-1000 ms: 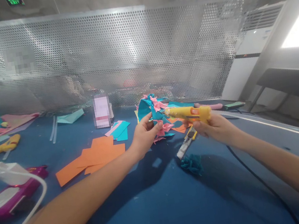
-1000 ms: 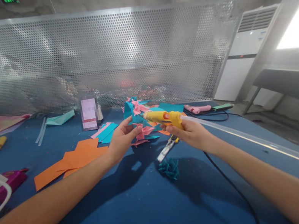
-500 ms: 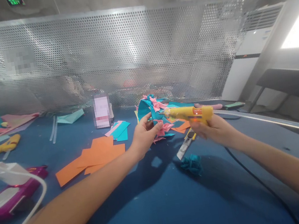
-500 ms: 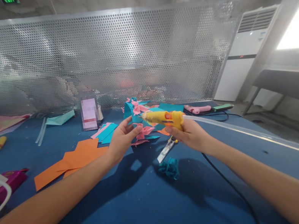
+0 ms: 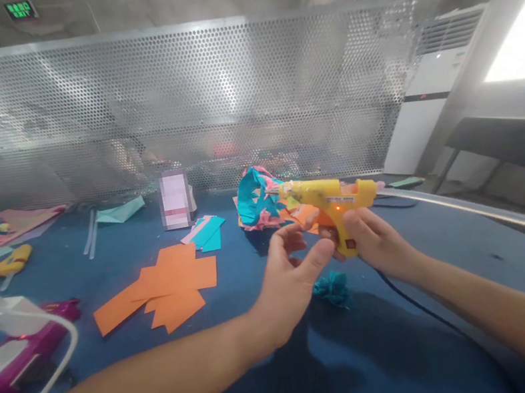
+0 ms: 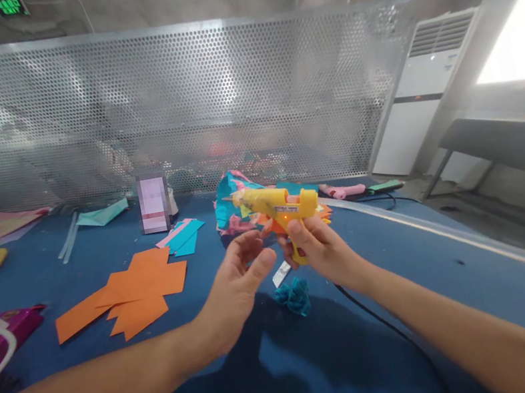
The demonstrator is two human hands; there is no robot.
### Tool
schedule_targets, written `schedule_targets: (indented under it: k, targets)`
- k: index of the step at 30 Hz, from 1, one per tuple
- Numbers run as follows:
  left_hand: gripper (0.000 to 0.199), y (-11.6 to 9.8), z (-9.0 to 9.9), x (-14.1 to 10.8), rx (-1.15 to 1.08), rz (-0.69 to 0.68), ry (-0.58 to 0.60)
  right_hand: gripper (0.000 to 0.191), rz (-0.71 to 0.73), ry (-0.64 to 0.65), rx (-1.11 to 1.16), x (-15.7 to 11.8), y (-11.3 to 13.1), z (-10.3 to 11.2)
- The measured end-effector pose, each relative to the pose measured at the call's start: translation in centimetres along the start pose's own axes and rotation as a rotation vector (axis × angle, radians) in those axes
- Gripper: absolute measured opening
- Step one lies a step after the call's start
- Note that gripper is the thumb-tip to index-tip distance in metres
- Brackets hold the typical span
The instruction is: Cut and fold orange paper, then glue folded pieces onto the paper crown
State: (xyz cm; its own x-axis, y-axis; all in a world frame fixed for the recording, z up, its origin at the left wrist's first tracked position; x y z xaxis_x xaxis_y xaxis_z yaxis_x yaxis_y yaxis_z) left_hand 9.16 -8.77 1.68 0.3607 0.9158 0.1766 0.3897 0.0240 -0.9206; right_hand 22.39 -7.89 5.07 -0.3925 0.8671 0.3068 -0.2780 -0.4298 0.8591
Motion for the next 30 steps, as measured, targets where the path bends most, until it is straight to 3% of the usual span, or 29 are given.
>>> schedule_targets:
  k: [4, 7, 10, 13, 15, 17, 19, 22, 26, 30]
  targets:
    - [0.055, 1.3, -1.4, 0.1, -0.252, 0.109, 0.205, 0.056, 0.013, -0.123, -0.093, -0.7, 0.1, -1.2]
    - [0.056, 2.1, -1.3, 0.2, -0.263, 0.162, 0.198, 0.057, 0.015, -0.216, -0.17, -0.9, -0.3, -1.3]
    - [0.045, 2.0, -0.3, 0.6, -0.085, 0.118, 0.087, 0.057, -0.029, -0.355, -0.148, -0.9, -1.0, -0.1]
    - [0.032, -0.3, 2.0, 1.7, 0.135, -0.163, -0.113, 0.053, 0.008, -0.436, -0.027, -0.7, -1.0, 1.5]
    - [0.029, -2.3, 4.1, 2.8, 0.209, -0.337, -0.239, 0.049, 0.031, -0.418, 0.048, -0.5, -1.0, 2.3]
    - [0.029, -4.0, 6.5, 4.2, 0.252, -0.423, -0.379, 0.046, 0.033, -0.402, 0.071, -0.3, -1.0, 2.7]
    - [0.026, -4.9, 8.6, 6.4, 0.233, -0.302, -0.44, 0.047, 0.034, -0.39, 0.066, -0.2, -1.0, 2.8]
    - [0.018, -5.9, 9.9, 10.1, 0.214, -0.143, -0.399, 0.052, 0.046, -0.343, 0.031, 0.0, -1.1, 2.5]
    - [0.028, -6.1, 9.7, 14.3, 0.232, 0.037, -0.324, 0.056, 0.036, -0.297, -0.007, 0.1, -1.3, 2.4]
    - [0.042, -5.6, 8.8, 16.2, 0.281, 0.086, -0.271, 0.058, 0.005, -0.279, -0.033, 0.1, -1.3, 2.7]
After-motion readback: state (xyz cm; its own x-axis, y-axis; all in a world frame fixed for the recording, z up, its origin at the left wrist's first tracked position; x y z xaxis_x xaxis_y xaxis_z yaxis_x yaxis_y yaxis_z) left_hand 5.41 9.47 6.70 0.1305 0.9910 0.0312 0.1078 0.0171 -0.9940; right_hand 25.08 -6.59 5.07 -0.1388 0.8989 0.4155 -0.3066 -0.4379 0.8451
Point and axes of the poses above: each hand's wrist, its own x-axis towards the middle knuckle, its own z-axis out of the back of the hand, y = z × x, the point moved 5 cm from there along x, towards the middle knuckle, and after that the axes turned 9 degrees about y, right-handed, at the moved point
